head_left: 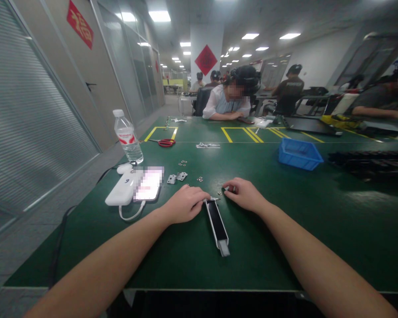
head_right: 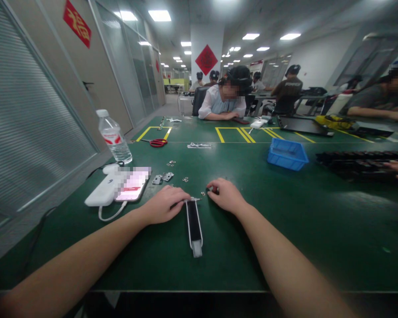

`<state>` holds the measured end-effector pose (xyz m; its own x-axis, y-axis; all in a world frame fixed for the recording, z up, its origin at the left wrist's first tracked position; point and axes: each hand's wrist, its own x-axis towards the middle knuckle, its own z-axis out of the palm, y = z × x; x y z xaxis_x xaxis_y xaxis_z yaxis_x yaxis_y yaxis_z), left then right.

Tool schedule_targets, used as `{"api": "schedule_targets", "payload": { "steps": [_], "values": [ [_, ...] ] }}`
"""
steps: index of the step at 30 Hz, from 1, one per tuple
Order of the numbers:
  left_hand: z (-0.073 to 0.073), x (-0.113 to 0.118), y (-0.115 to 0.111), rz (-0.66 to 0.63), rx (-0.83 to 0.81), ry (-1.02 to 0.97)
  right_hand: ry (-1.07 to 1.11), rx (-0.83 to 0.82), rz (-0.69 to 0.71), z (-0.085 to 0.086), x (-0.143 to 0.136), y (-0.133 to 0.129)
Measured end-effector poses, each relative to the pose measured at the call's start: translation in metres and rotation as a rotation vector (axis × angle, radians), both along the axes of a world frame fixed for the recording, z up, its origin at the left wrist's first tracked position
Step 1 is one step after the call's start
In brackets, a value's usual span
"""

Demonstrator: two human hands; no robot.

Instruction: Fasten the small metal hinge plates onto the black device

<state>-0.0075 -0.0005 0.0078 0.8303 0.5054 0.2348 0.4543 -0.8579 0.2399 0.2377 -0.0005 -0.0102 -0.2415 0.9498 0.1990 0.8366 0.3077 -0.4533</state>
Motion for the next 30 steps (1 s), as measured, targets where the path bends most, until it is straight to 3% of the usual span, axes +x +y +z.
{"api": "schedule_targets", "payload": {
  "steps": [30],
  "values": [
    [-0.0018,-0.0006,0.0041,0.044,-0.076,-0.033,0.048,0.042,-0.049,-0.0043,0.0001,0.0021]
  ]
}}
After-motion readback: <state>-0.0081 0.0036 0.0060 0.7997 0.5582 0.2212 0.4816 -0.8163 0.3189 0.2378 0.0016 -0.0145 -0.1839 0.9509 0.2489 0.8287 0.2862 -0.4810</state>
